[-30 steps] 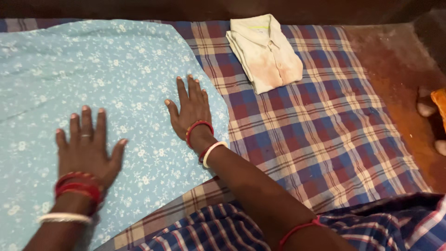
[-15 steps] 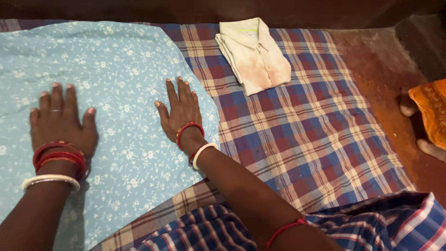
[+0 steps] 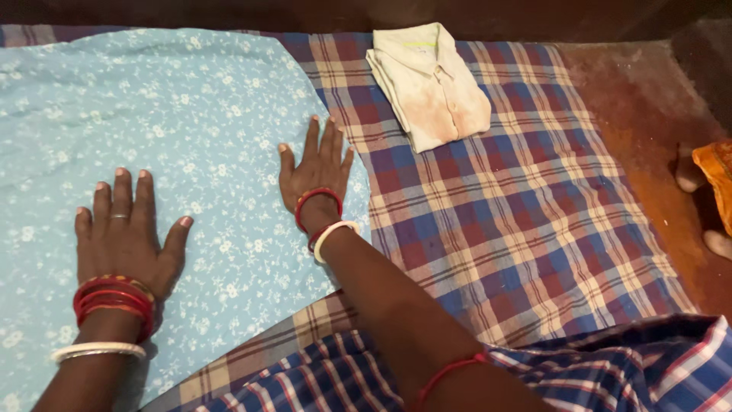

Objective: The person buttons a light blue shirt, spreads it flat on a checkered bedspread, and folds the sleeves and sides toward the center.

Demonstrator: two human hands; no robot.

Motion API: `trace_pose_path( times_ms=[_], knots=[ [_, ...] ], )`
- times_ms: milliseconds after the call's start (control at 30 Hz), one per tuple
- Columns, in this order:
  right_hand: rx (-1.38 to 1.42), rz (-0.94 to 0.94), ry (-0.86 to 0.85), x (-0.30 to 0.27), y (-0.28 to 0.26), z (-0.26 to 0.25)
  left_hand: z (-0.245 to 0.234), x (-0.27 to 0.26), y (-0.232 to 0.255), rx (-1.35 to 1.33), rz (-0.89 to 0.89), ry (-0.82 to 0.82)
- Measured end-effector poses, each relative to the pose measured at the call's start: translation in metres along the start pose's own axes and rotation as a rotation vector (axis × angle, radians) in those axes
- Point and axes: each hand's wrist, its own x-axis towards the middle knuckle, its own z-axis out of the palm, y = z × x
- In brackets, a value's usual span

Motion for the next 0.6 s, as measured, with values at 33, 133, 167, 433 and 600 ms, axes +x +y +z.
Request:
trace_pose_path(
  times_ms=[33,133,167,433,600],
  knots=[
    [0.029,0.100,0.010,0.001,-0.003,-0.001,-0.001,0.000,0.001,0.001,-0.003,0.003],
    [0.007,0.123,0.005,-0.003,-0.008,-0.009,-0.003,-0.002,0.006,-0.015,-0.022,0.006],
    [0.009,0.111,0.011,-0.003,-0.014,-0.010,-0.002,0.002,0.007,0.014,-0.027,0.014],
    [0.133,-0.559,-0.055,-0.062,-0.072,0.015,0.004,0.003,-0.002,0.046,-0.027,0.061],
    [0.143,-0.526,-0.078,-0.055,-0.070,0.012,0.002,-0.001,-0.039,-0.033,-0.022,0.039]
  ],
)
